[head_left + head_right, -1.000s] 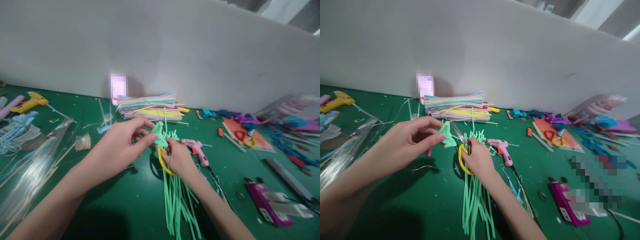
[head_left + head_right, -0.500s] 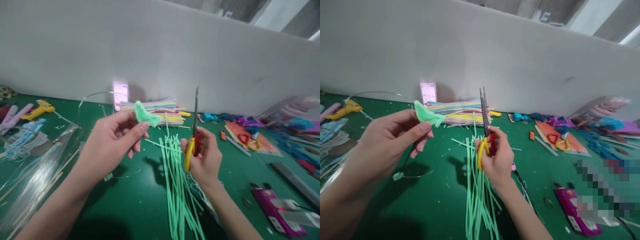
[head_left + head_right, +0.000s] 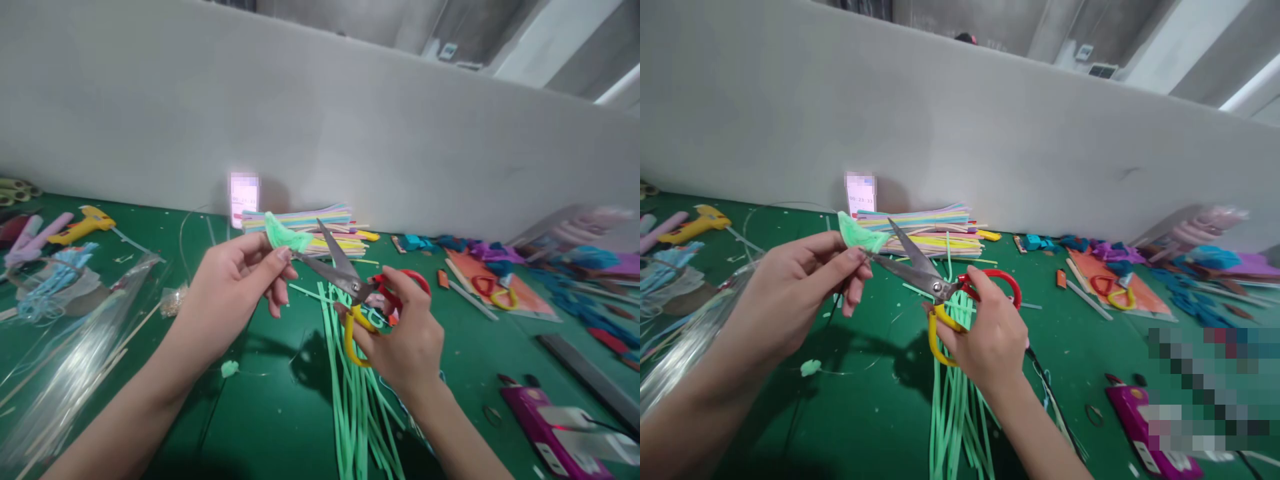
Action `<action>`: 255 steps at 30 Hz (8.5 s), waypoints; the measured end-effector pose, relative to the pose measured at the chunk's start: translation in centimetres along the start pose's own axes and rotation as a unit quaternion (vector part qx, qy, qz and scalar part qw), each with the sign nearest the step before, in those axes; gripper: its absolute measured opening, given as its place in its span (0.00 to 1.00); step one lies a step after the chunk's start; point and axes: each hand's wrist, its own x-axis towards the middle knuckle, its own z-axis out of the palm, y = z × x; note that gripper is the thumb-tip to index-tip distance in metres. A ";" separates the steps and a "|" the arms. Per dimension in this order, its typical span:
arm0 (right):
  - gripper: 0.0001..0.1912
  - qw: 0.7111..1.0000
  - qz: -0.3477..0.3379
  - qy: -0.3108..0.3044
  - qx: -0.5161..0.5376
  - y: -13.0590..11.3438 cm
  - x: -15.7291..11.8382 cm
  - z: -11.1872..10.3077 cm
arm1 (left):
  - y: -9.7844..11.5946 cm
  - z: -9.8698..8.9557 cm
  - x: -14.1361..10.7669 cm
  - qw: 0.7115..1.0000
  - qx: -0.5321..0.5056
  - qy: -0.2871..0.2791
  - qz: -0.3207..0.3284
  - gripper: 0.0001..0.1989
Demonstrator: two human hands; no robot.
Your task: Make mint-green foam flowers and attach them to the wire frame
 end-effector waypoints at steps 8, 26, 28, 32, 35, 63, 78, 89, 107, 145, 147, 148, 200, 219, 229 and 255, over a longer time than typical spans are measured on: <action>0.36 0.999 -0.030 -0.003 -0.038 -0.5 -0.5 -0.4 | 0.2 0.2 0.0 1.000 0.013 -0.026 0.006 0.10; 0.32 0.996 -0.052 0.002 -0.077 -0.3 -0.4 -0.9 | 0.1 1.3 -0.1 0.998 0.061 -0.005 -0.008 0.11; 0.31 0.995 -0.054 0.006 -0.082 -0.4 -0.4 -0.9 | 0.0 1.2 0.0 0.998 0.054 -0.007 -0.011 0.11; 0.29 0.995 -0.051 -0.003 -0.085 -0.5 -0.5 -0.9 | -0.1 1.1 0.1 0.998 0.050 -0.017 -0.018 0.11; 0.28 0.996 -0.056 -0.008 -0.074 -0.4 -0.4 -0.9 | -0.1 1.0 0.1 0.998 0.052 -0.023 -0.018 0.12; 0.10 0.928 0.076 -0.363 0.031 1.2 -0.3 1.9 | 1.8 -0.4 -0.8 0.982 0.155 -0.094 0.048 0.12; 0.06 0.776 0.247 -0.235 0.530 -2.3 3.1 -5.4 | 2.0 0.1 -1.9 0.939 0.260 -0.199 0.104 0.08; 0.05 0.753 0.280 -0.255 0.538 -2.7 2.7 -4.6 | 0.6 0.6 -1.7 0.957 0.214 -0.186 0.063 0.05; 0.09 0.778 0.291 -0.210 0.515 -2.9 2.3 -4.1 | 0.1 1.1 -0.6 0.972 0.121 -0.202 -0.030 0.12; 0.13 0.769 0.221 -0.241 0.549 -1.8 2.9 -5.4 | -2.2 2.2 -2.0 0.733 0.390 -0.067 0.553 0.12; 0.14 0.772 0.232 -0.251 0.536 -1.7 3.0 -5.2 | -2.3 2.1 -1.8 0.734 0.397 -0.062 0.547 0.12; 0.15 0.773 0.239 -0.257 0.529 -1.5 3.0 -5.1 | -2.3 2.0 -1.8 0.733 0.400 -0.052 0.548 0.12; 0.22 0.745 0.162 -0.296 0.576 -0.9 2.3 -4.5 | -2.0 1.5 -1.4 0.572 0.522 0.070 0.629 0.13; 0.08 0.681 0.214 -0.266 0.648 -1.6 1.9 -4.4 | -2.9 0.9 -1.1 0.594 0.525 0.083 0.604 0.12; 0.13 0.694 0.306 -0.245 0.604 -2.0 2.2 -3.3 | -3.4 1.3 -0.1 0.573 0.558 0.080 0.595 0.11; 0.28 0.865 0.303 -0.270 0.297 4.8 5.8 8.1 | -3.1 -1.5 2.0 0.869 0.483 -0.007 0.106 0.13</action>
